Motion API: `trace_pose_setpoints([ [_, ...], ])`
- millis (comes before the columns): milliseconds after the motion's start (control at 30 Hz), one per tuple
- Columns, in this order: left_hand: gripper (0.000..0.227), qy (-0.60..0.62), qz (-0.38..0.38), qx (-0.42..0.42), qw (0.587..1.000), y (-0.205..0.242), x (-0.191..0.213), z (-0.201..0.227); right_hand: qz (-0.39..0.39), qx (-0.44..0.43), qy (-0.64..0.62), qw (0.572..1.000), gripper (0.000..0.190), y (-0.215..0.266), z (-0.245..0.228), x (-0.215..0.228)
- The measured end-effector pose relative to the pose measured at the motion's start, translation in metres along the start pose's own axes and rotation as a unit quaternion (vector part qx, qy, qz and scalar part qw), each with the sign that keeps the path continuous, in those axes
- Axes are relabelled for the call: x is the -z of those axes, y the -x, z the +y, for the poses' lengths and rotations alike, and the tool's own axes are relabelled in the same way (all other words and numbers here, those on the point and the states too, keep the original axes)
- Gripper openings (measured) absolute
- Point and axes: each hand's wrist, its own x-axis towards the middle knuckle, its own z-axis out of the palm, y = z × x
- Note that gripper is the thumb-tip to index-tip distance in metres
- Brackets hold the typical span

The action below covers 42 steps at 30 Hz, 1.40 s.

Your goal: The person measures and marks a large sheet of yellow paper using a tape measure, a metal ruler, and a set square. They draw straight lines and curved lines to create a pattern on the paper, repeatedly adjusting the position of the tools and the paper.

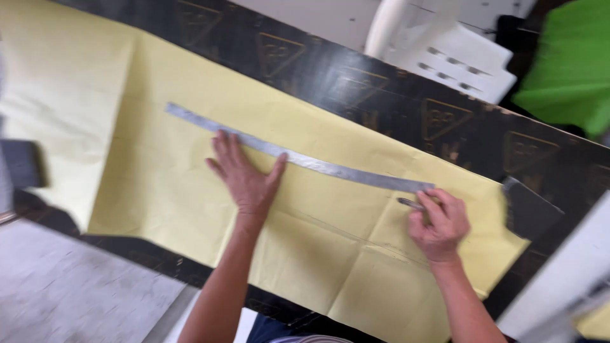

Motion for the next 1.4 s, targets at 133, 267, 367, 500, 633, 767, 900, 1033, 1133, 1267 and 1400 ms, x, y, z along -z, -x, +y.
trace_pose_setpoints([
  [133,0.117,-0.012,0.012,-0.036,0.999,0.003,-0.003,0.007,0.020,0.000,-0.019,1.000,0.021,-0.008,-0.005,0.011],
  [267,0.116,-0.043,0.036,-0.038,0.998,0.004,-0.006,0.001,0.041,-0.002,-0.014,0.999,0.024,-0.006,-0.003,0.004],
  [367,0.115,-0.051,0.045,-0.041,0.997,0.004,-0.007,0.002,0.039,-0.001,-0.020,0.999,0.025,-0.009,-0.004,0.005],
  [500,0.114,-0.044,0.042,-0.043,0.997,0.004,-0.006,0.002,0.030,-0.011,-0.022,0.999,0.025,-0.007,-0.004,0.006],
  [633,0.116,-0.028,0.030,-0.038,0.998,0.004,-0.003,0.005,0.021,-0.039,-0.058,0.997,0.024,-0.004,-0.002,0.008],
  [767,0.119,0.014,0.033,-0.032,0.999,0.002,-0.009,0.001,0.023,-0.127,-0.194,0.972,0.010,-0.033,-0.018,0.024],
  [900,0.120,-0.012,0.041,-0.008,0.999,0.002,-0.005,0.002,-0.011,-0.284,-0.296,0.912,0.034,-0.092,-0.077,-0.007],
  [1033,0.120,-0.014,0.002,0.024,1.000,0.003,-0.001,0.007,-0.149,-0.370,-0.435,0.807,0.019,-0.124,-0.132,-0.079],
  [1133,0.120,-0.031,-0.008,0.031,0.999,0.002,-0.005,0.004,-0.215,-0.294,-0.446,0.817,0.017,-0.143,-0.171,-0.120],
  [1267,0.119,-0.053,-0.026,0.044,0.997,0.003,-0.009,0.001,-0.285,-0.248,-0.393,0.838,0.016,-0.156,-0.189,-0.156],
  [1400,0.122,-0.014,-0.005,0.000,1.000,0.006,-0.015,-0.006,-0.277,-0.197,-0.400,0.851,0.013,-0.157,-0.180,-0.160],
])
